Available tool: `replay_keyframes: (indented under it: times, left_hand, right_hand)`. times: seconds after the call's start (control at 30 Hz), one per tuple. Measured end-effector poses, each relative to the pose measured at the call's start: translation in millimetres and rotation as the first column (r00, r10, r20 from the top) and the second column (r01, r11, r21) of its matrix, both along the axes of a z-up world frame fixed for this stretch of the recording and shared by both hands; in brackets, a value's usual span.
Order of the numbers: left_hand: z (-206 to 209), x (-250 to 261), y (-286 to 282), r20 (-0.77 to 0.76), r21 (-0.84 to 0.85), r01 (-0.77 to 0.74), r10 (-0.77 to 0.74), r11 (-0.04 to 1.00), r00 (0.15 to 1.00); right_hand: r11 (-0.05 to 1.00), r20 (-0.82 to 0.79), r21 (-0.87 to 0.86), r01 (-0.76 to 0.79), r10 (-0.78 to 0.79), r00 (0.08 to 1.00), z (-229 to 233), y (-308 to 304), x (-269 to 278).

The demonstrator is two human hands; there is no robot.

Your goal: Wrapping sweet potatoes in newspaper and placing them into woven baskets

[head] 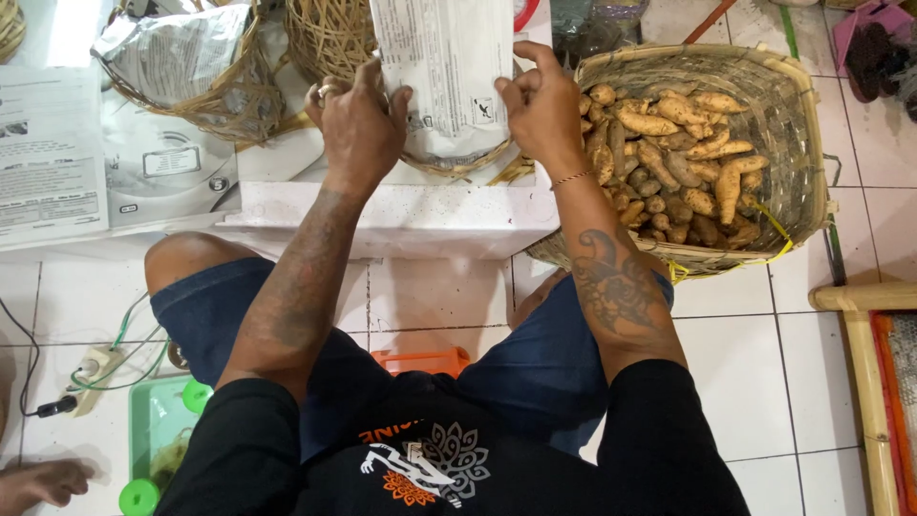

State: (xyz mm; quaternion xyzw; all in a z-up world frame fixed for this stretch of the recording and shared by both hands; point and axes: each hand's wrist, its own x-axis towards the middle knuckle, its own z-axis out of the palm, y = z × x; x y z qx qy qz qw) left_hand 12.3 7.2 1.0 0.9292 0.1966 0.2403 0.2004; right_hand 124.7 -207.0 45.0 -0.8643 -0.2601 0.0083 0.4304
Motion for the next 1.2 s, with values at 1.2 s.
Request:
replay_keyframes:
  times: [1.2]
  left_hand:
    - [30, -3, 16, 0.063, 0.138, 0.416, -0.427, 0.899, 0.902]
  right_hand:
    - [0.699, 0.072, -0.699, -0.149, 0.276, 0.958, 42, 18, -28]
